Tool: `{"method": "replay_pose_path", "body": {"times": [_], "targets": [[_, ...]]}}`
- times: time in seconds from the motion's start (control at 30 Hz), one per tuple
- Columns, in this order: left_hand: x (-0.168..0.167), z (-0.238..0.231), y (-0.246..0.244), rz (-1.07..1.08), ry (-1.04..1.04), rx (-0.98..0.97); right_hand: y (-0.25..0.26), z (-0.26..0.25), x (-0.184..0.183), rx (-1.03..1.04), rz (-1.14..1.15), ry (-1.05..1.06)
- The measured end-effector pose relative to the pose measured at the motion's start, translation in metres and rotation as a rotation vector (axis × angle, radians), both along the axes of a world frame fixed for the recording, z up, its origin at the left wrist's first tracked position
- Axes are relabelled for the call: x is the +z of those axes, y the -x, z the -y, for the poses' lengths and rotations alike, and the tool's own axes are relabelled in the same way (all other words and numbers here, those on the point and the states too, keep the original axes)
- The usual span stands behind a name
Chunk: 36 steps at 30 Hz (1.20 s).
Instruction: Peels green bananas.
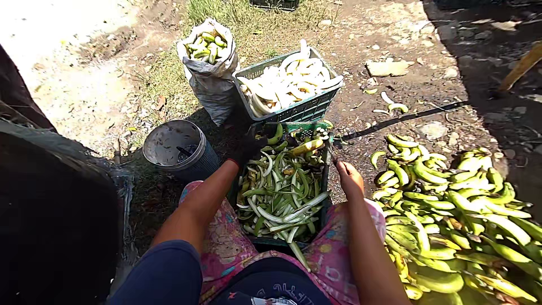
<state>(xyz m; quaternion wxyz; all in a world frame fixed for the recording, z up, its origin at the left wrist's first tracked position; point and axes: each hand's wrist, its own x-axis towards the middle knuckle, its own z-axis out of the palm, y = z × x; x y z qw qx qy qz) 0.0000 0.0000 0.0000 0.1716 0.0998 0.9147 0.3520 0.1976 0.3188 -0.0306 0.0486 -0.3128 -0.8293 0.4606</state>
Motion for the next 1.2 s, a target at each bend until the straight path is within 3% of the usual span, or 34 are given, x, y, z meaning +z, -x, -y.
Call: {"method": "replay_pose_path", "body": {"times": [0.03, 0.13, 0.27, 0.43, 0.63, 0.83, 1.03, 1.2], "targets": [[-0.018, 0.018, -0.021, -0.097, 0.127, -0.198, 0.000, 0.001, 0.001, -0.015, -0.010, -0.002], [-0.020, 0.041, -0.086, -0.302, 0.489, -0.693, 0.000, 0.004, 0.011, -0.035, -0.006, -0.034], [-0.031, 0.040, -0.156, -0.383, 0.411, -0.992, -0.002, 0.005, 0.020, -0.076, -0.028, -0.053], [-0.061, -0.027, -0.191, -0.328, 0.294, -1.186, -0.009, 0.009, 0.021, -0.154, -0.185, -0.061], [-0.098, -0.081, -0.166, -0.460, 0.213, -1.071, -0.033, 0.001, 0.034, -0.236, -0.449, -0.029], [-0.073, -0.077, -0.097, -0.440, 0.391, -0.760, -0.115, -0.020, 0.049, -0.438, -0.483, 0.012], [-0.045, -0.049, -0.035, -0.427, 0.507, -0.561, -0.226, -0.043, -0.056, -0.748, -0.174, 0.100], [-0.035, 0.001, -0.050, -0.220, 0.394, -0.600, -0.330, -0.012, -0.179, -0.761, 0.356, 0.244]]}}
